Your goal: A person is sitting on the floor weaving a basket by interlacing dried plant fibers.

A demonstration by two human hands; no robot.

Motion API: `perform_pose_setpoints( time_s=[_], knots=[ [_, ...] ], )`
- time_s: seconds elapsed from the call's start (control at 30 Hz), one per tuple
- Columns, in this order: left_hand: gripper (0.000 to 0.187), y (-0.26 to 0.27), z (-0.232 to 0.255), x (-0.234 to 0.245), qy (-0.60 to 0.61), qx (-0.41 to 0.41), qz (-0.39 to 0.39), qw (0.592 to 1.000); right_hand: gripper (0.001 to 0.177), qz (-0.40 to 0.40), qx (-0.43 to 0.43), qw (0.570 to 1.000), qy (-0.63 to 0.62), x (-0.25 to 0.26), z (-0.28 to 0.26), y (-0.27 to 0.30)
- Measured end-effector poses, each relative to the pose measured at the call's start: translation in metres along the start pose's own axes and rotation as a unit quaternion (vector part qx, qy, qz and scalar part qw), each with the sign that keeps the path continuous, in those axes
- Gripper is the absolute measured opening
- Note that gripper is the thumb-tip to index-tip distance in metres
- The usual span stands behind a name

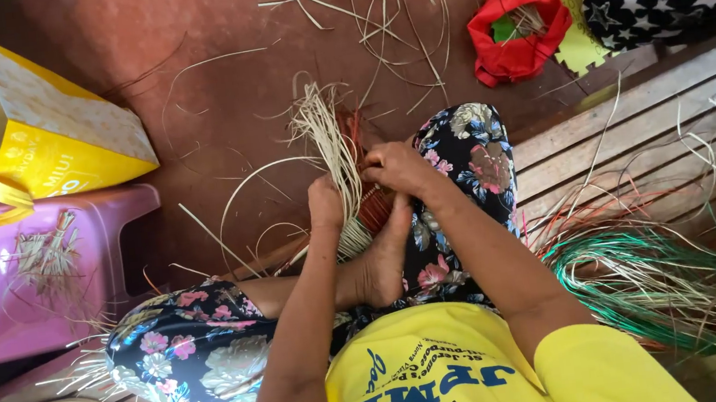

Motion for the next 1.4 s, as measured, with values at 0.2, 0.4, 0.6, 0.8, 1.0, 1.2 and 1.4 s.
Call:
perform_pose_setpoints(
  time_s=[0.2, 0.4, 0.6, 0.8, 1.0, 1.2, 1.4],
  knots=[
    [0.009, 0.027, 0.057, 0.023, -0.199, -0.172, 0.106, 0.959, 0.018, 0.051, 0.020, 0.998, 0.041, -0.021, 0.023, -0.003],
    [0.022, 0.007, 0.001, 0.002, -0.067, -0.128, 0.077, 0.986, 0.018, 0.039, -0.029, 0.994, -0.100, -0.005, 0.001, 0.010],
    [0.026, 0.001, 0.011, 0.011, 0.130, 0.097, -0.033, 0.986, 0.018, 0.010, 0.066, 0.995, -0.068, -0.003, 0.000, 0.008],
    [0.027, 0.011, 0.044, 0.028, 0.191, 0.128, -0.117, 0.966, 0.024, -0.052, 0.071, 0.996, -0.007, 0.006, -0.006, 0.006],
    [0.028, 0.002, 0.018, 0.020, 0.204, 0.154, -0.131, 0.958, 0.019, -0.007, -0.152, 0.971, -0.185, 0.009, -0.014, -0.012],
    [0.033, 0.006, 0.026, 0.020, 0.120, 0.126, -0.040, 0.984, 0.019, 0.026, -0.001, 0.991, -0.132, 0.003, -0.033, -0.019],
    [0.039, -0.005, -0.016, -0.008, -0.018, 0.033, 0.050, 0.998, 0.028, 0.017, -0.039, 0.996, -0.078, 0.003, -0.006, 0.006]
  ],
)
Point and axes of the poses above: each hand's wrist, its own y-axis away from the middle knuckle, its own x-axis out of the back of the hand, z = x × y, the point moved 3 cm from there along -y, towards the middle knuckle, and after that the axes turned 1 degree about y, right-handed, at the moved point
